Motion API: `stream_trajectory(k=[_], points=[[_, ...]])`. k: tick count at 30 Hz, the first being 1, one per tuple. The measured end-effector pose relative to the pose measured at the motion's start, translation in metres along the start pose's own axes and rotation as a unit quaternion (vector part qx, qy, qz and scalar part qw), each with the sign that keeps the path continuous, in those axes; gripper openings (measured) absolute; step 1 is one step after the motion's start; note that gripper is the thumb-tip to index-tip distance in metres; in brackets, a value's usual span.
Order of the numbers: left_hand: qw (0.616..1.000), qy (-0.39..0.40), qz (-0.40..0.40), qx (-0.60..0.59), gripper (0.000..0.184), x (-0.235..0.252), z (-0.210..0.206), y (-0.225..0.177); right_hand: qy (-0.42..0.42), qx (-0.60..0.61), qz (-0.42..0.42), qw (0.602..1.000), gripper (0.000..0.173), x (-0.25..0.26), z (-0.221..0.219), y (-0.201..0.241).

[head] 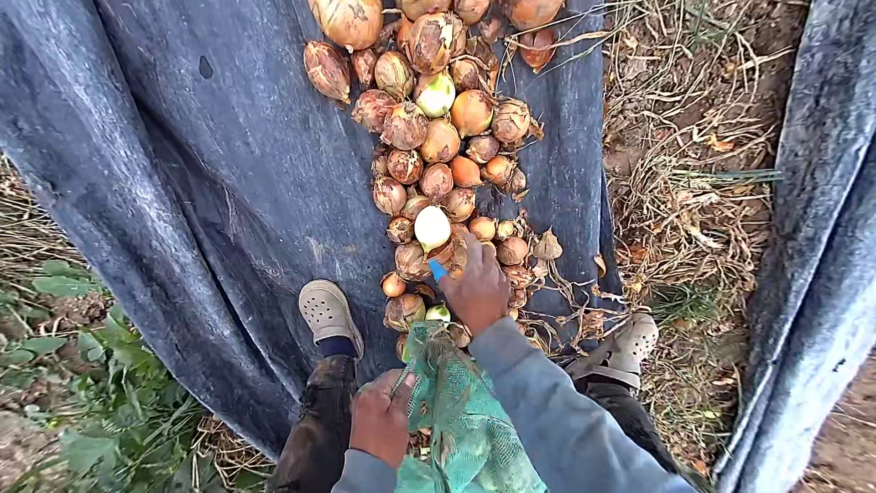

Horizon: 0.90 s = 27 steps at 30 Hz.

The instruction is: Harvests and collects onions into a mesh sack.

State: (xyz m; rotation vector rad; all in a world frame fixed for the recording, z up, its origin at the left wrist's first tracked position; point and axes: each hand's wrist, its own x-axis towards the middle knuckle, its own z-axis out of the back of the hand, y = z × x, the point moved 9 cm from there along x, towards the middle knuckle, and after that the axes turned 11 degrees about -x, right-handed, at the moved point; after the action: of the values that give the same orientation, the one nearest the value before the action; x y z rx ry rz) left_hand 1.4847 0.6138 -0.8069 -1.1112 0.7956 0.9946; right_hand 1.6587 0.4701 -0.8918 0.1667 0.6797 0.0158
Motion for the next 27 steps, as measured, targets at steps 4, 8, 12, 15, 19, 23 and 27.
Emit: stream_trajectory(k=[4, 8, 12, 15, 19, 23, 27], points=[[1.0, -0.013, -0.004, -0.009, 0.025, 0.004, 0.009, 0.002, 0.014, -0.112, -0.008, 0.994, 0.089, 0.073, -0.028, 0.042], [0.999, -0.037, 0.022, -0.023, 0.023, 0.009, 0.029, 0.009, -0.021, -0.009, -0.013, 1.0, 0.079, 0.056, -0.013, 0.037], [0.995, -0.086, 0.032, -0.047, 0.02, 0.01, 0.046, 0.012, 0.072, 0.528, -0.078, 0.843, 0.053, -0.054, -0.031, 0.009], [0.991, -0.125, 0.028, -0.04, 0.023, 0.01, 0.059, 0.013, 0.263, 0.46, -0.176, 0.83, 0.049, -0.168, -0.115, -0.016], [0.991, -0.128, 0.035, -0.026, 0.021, 0.013, 0.062, 0.013, 0.555, -0.101, -0.157, 0.811, 0.063, -0.27, -0.158, -0.102], [0.998, -0.054, 0.038, 0.013, 0.021, 0.012, 0.03, 0.014, 0.52, -0.169, -0.231, 0.804, 0.051, -0.253, -0.116, -0.182], [0.993, -0.101, -0.031, 0.054, 0.024, 0.005, 0.026, 0.009, 0.21, -0.012, -0.231, 0.95, 0.041, -0.14, -0.044, -0.212]])
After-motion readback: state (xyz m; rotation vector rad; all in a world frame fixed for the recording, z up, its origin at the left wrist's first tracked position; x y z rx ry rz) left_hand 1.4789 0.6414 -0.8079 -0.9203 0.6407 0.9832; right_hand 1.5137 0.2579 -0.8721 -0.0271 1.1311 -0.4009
